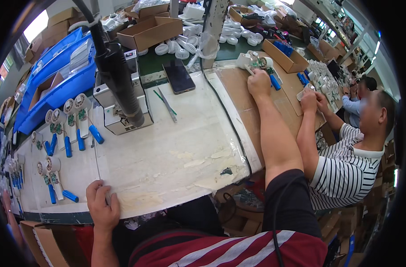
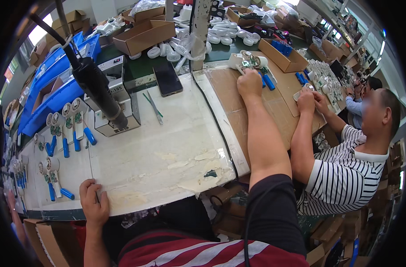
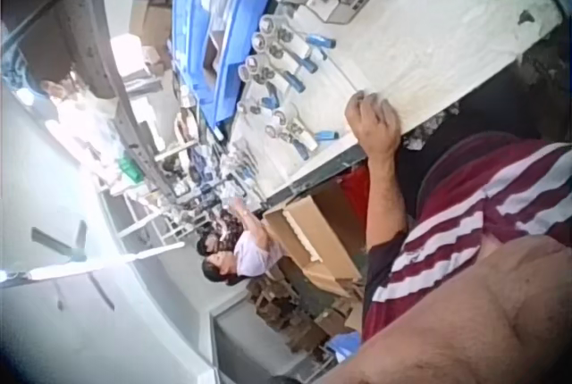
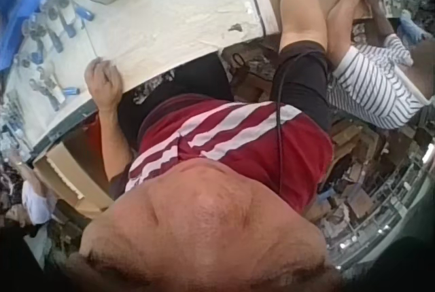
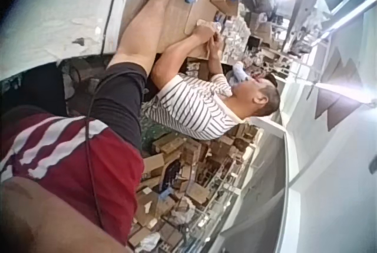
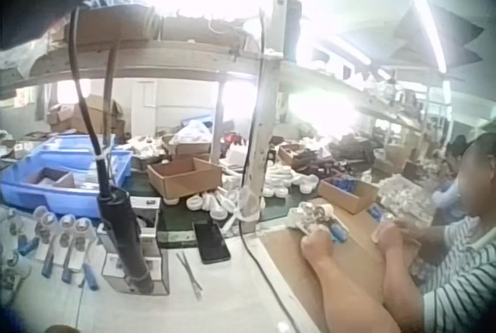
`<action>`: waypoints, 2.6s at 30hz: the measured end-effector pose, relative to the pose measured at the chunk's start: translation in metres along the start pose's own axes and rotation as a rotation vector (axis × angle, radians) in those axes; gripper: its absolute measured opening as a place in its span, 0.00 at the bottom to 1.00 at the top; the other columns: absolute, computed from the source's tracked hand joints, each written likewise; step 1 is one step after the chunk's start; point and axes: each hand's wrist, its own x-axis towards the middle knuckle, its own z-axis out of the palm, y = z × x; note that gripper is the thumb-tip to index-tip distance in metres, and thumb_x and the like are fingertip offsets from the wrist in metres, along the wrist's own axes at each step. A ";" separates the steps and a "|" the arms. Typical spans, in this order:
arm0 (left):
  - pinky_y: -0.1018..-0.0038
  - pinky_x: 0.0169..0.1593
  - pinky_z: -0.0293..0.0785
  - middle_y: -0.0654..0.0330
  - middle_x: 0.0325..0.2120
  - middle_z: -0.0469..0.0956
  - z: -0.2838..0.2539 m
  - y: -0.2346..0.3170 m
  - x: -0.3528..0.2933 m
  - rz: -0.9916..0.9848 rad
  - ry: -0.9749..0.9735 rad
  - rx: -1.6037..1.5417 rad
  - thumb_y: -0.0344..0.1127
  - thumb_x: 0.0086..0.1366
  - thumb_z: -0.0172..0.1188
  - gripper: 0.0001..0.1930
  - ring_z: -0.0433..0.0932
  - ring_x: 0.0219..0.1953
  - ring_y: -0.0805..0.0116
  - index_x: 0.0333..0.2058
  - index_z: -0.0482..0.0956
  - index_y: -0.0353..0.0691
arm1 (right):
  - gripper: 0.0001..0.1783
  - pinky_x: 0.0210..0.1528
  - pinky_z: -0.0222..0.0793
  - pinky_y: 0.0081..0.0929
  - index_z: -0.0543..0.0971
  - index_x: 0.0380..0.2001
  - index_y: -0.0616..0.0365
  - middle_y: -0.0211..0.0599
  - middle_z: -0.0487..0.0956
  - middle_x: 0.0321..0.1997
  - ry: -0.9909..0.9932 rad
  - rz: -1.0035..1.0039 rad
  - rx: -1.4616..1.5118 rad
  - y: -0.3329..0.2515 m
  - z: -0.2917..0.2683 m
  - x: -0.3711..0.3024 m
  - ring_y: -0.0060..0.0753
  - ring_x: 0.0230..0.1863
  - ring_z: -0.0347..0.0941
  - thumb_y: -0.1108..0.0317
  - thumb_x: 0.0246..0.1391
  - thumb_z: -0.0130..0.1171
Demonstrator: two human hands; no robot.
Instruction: Assemble small electronic components by inserting a PCB and battery into a plastic casing and securing them with an electric screwdriver.
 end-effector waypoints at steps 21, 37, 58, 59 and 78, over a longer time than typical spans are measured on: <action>0.54 0.59 0.77 0.41 0.51 0.79 -0.002 -0.008 -0.008 0.140 0.086 -0.072 0.25 0.58 0.68 0.12 0.79 0.53 0.40 0.42 0.83 0.33 | 0.12 0.51 0.78 0.44 0.83 0.34 0.58 0.47 0.84 0.45 -0.148 -0.689 0.553 -0.099 -0.150 -0.222 0.56 0.48 0.80 0.82 0.44 0.66; 0.62 0.64 0.74 0.49 0.55 0.78 0.006 0.023 0.029 0.098 -0.266 -0.594 0.31 0.52 0.78 0.41 0.79 0.59 0.51 0.66 0.73 0.36 | 0.11 0.52 0.79 0.44 0.81 0.37 0.58 0.44 0.82 0.55 -0.274 -1.034 0.667 -0.247 -0.148 -0.282 0.49 0.51 0.81 0.74 0.49 0.68; 0.58 0.54 0.79 0.51 0.45 0.80 -0.018 -0.001 0.034 0.243 -0.273 -0.314 0.32 0.56 0.75 0.24 0.81 0.49 0.47 0.52 0.81 0.39 | 0.19 0.53 0.76 0.42 0.85 0.50 0.59 0.43 0.82 0.47 -0.594 -0.766 0.931 -0.303 -0.139 -0.288 0.51 0.50 0.79 0.73 0.54 0.72; 0.58 0.53 0.78 0.52 0.45 0.80 -0.017 -0.001 0.034 0.244 -0.268 -0.317 0.33 0.56 0.75 0.23 0.81 0.49 0.48 0.51 0.82 0.39 | 0.19 0.53 0.76 0.42 0.85 0.50 0.59 0.44 0.82 0.46 -0.609 -0.768 0.920 -0.303 -0.139 -0.289 0.51 0.50 0.79 0.73 0.54 0.71; 0.58 0.50 0.77 0.53 0.40 0.81 -0.021 0.003 0.038 0.258 -0.329 -0.315 0.34 0.61 0.73 0.12 0.81 0.45 0.48 0.42 0.86 0.39 | 0.15 0.52 0.73 0.43 0.85 0.39 0.58 0.40 0.80 0.42 -0.601 -0.568 0.919 -0.308 -0.132 -0.297 0.50 0.48 0.76 0.66 0.49 0.78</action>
